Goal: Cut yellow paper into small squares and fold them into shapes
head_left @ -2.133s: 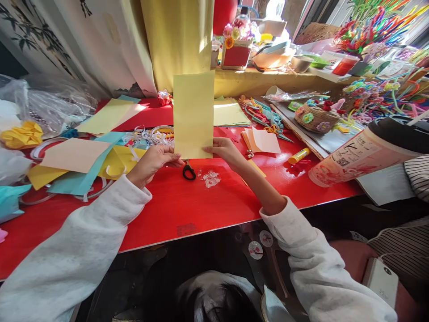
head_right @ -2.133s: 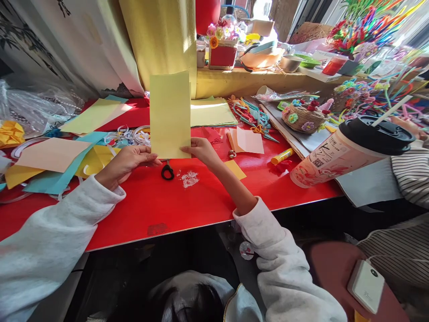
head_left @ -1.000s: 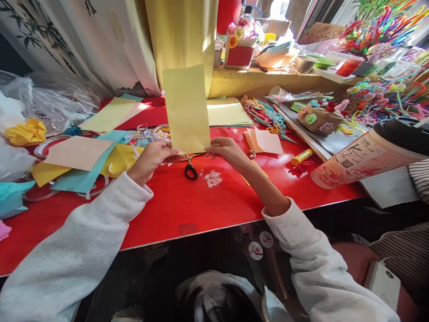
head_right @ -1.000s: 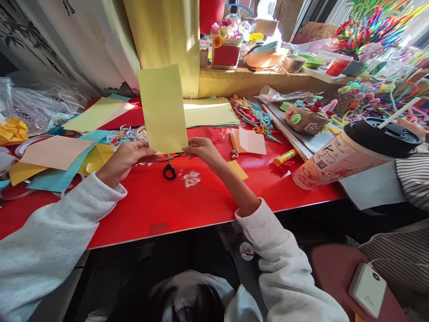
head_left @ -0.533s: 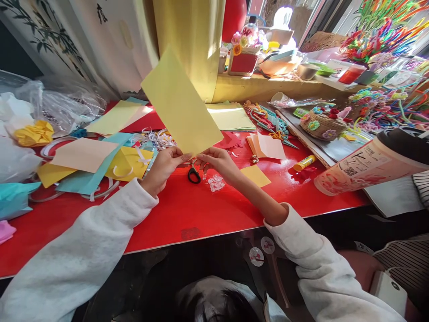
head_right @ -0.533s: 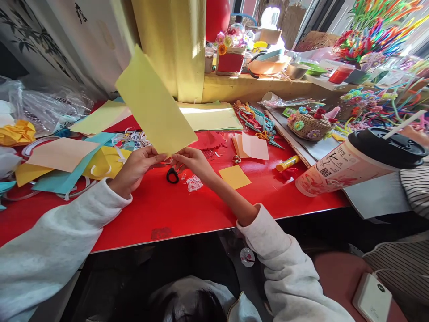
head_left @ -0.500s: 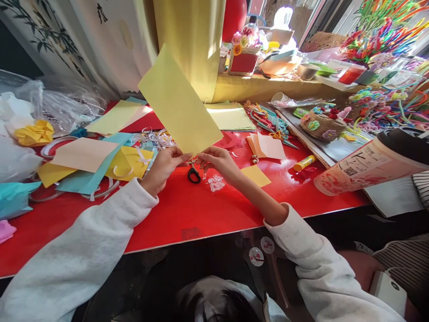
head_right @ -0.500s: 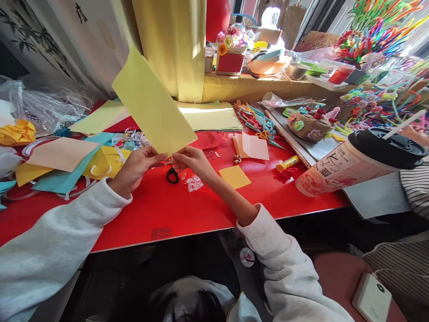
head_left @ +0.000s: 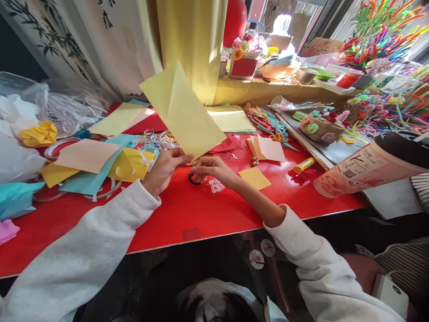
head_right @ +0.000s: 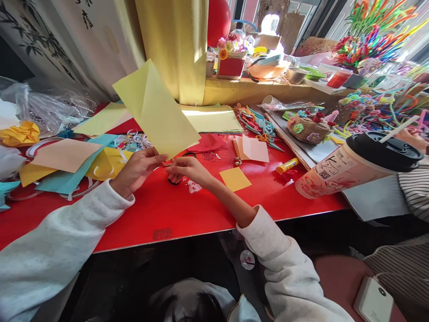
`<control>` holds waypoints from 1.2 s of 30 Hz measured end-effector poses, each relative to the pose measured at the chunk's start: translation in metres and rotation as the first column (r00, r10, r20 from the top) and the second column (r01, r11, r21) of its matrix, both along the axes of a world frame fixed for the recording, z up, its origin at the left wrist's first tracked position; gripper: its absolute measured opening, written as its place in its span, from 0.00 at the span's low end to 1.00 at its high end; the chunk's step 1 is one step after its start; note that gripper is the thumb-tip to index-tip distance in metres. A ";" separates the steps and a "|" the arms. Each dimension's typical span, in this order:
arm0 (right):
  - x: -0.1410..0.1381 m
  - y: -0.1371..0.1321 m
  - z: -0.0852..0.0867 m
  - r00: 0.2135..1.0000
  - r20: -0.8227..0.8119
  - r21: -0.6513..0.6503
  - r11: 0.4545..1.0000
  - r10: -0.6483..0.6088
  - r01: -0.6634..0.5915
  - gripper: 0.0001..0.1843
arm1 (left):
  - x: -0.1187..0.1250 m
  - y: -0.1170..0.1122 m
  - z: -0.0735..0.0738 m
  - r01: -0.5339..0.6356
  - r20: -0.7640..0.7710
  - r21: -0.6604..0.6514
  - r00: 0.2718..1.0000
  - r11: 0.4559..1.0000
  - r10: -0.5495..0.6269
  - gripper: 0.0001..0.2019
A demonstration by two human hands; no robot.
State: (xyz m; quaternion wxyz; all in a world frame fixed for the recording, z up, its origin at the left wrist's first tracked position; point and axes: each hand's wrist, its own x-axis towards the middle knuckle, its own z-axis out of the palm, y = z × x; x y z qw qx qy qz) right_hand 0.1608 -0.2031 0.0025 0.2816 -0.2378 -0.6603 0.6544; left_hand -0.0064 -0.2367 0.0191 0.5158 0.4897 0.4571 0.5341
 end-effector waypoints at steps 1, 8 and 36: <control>0.000 -0.001 0.000 1.000 -0.003 -0.006 1.000 -0.001 0.001 0.16 | -0.001 0.001 0.001 -0.015 0.012 0.005 1.000 1.000 0.015 0.10; -0.004 -0.001 -0.003 1.000 0.024 -0.033 0.999 -0.018 0.019 0.19 | 0.000 0.001 -0.005 0.089 0.002 -0.005 0.996 0.996 -0.089 0.07; -0.004 -0.014 -0.003 0.990 0.134 0.133 0.990 0.039 -0.057 0.16 | -0.031 0.026 -0.009 -0.222 0.267 0.068 0.943 0.973 0.197 0.04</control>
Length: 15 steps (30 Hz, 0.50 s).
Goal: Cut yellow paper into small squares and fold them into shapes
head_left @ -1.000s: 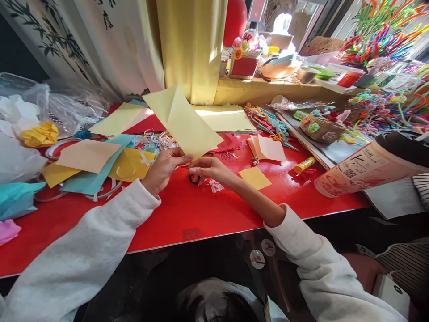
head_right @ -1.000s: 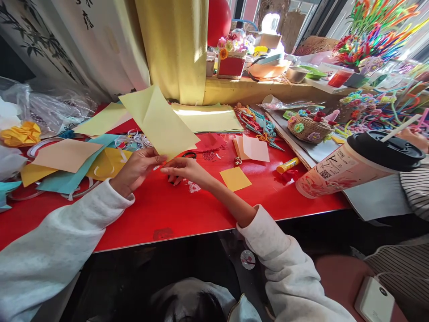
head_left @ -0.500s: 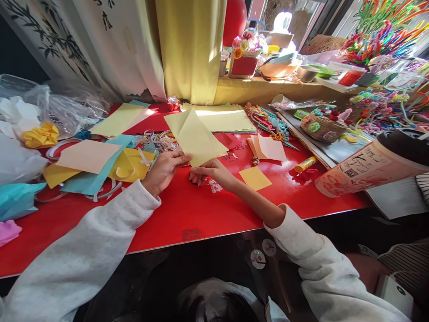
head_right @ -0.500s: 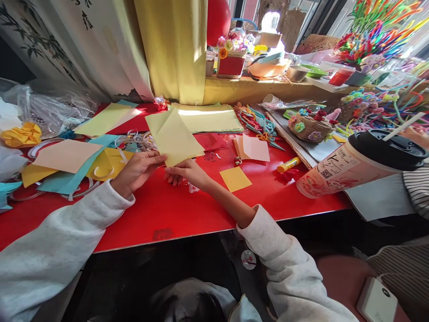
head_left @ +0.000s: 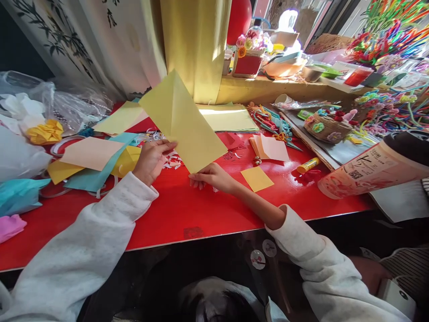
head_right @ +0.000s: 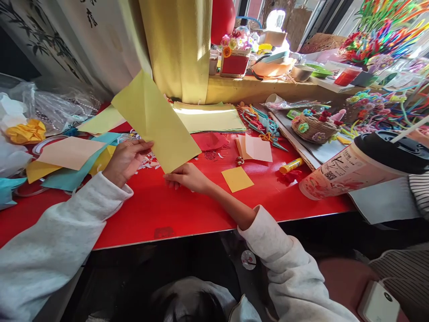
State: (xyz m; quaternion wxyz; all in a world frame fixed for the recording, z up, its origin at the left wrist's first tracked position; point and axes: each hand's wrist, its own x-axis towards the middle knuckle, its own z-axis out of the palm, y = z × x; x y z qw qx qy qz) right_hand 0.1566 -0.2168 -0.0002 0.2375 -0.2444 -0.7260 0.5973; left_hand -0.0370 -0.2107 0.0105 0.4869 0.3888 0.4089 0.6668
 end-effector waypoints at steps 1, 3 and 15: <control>0.000 -0.001 0.000 1.000 0.007 0.013 1.000 0.009 -0.009 0.16 | -0.004 0.002 0.000 -0.022 -0.003 0.016 1.000 1.000 0.022 0.04; 0.000 -0.001 0.000 0.999 0.016 0.044 0.999 0.028 -0.029 0.15 | -0.010 0.005 0.001 -0.061 -0.003 0.047 0.998 0.997 0.061 0.04; 0.002 -0.004 0.005 0.996 0.021 0.085 0.992 0.091 -0.093 0.15 | -0.050 0.017 0.011 -0.294 0.027 0.105 0.956 0.950 0.292 0.07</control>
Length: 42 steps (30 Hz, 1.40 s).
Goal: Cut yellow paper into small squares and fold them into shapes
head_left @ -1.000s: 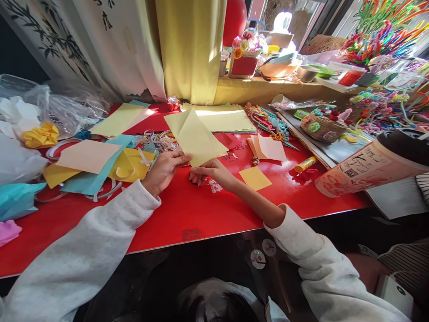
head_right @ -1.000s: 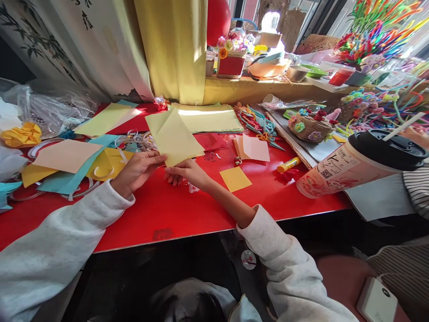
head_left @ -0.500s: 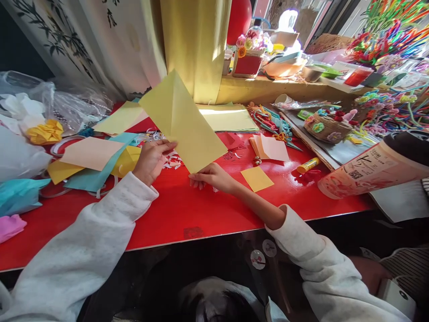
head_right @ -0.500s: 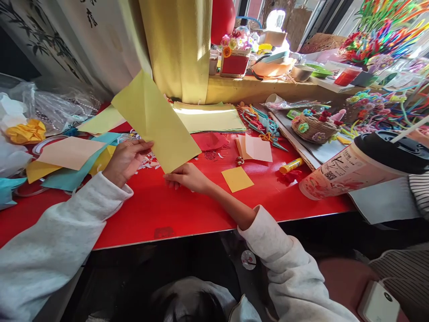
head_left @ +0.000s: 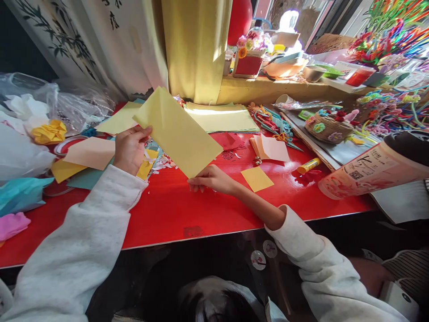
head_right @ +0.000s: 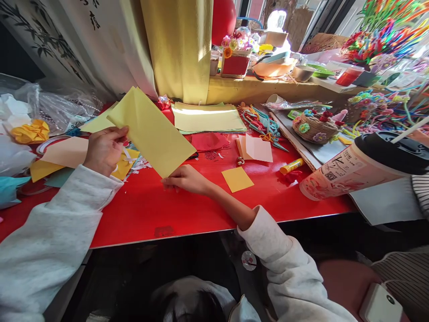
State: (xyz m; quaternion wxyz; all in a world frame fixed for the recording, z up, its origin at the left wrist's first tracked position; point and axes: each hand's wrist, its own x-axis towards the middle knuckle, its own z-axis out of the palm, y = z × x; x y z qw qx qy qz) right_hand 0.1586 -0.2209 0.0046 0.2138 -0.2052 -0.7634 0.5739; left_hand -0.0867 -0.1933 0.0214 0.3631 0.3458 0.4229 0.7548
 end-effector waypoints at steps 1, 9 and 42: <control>0.000 0.000 0.000 1.000 -0.001 0.001 1.000 0.010 -0.010 0.15 | -0.002 0.000 0.001 -0.020 0.005 0.005 1.000 1.000 0.020 0.07; 0.003 0.002 0.001 0.996 0.072 0.031 0.999 0.043 -0.045 0.17 | -0.006 -0.005 0.007 0.021 0.012 -0.004 1.000 1.000 -0.021 0.13; 0.020 0.028 0.010 0.884 -0.095 -0.255 0.869 -0.458 0.423 0.18 | 0.062 -0.035 0.007 0.179 -0.493 -0.151 0.839 0.972 -0.231 0.09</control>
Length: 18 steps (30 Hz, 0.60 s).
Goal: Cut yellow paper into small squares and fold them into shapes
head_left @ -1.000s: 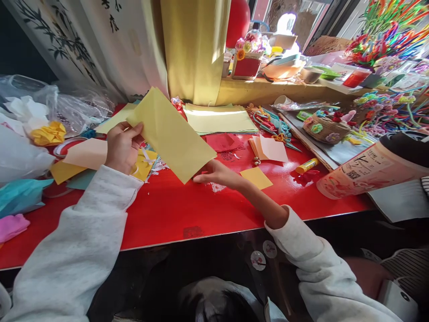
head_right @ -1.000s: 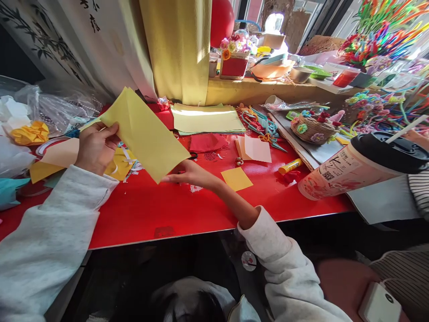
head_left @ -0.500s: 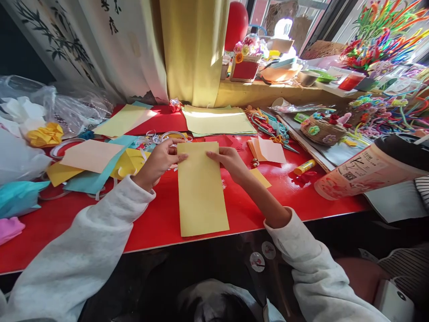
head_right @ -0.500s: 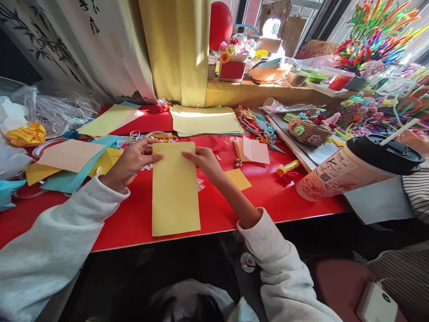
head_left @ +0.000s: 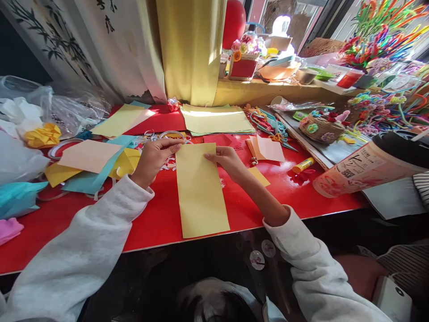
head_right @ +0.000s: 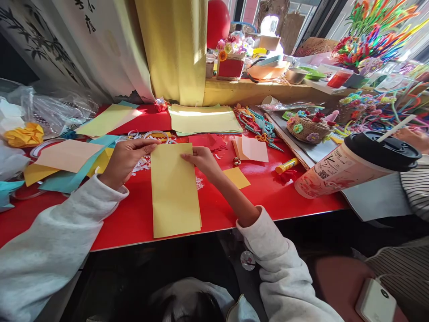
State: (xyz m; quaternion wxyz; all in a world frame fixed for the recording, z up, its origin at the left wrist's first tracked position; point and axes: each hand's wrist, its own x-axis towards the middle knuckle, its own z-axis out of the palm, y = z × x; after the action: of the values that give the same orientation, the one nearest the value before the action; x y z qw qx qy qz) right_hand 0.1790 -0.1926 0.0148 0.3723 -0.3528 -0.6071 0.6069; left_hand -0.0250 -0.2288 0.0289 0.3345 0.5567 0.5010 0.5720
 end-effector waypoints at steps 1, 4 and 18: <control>0.000 0.000 0.000 1.000 0.013 0.008 1.000 -0.010 0.010 0.18 | 0.000 0.000 0.000 -0.011 0.002 0.002 1.000 1.000 0.011 0.09; 0.000 0.000 0.001 0.999 0.012 0.036 0.999 -0.037 0.037 0.19 | 0.001 -0.001 0.000 -0.025 0.003 0.006 1.000 1.000 0.025 0.08; 0.000 -0.002 0.003 0.997 -0.073 0.054 0.999 0.011 -0.007 0.19 | 0.000 0.002 -0.003 0.073 0.088 -0.053 0.994 0.996 -0.068 0.16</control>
State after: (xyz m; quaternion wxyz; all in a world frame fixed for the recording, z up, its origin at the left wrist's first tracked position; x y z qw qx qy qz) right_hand 0.1795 -0.1946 0.0175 0.4008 -0.3176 -0.6107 0.6046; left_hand -0.0255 -0.2265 0.0260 0.3914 0.5395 0.4820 0.5688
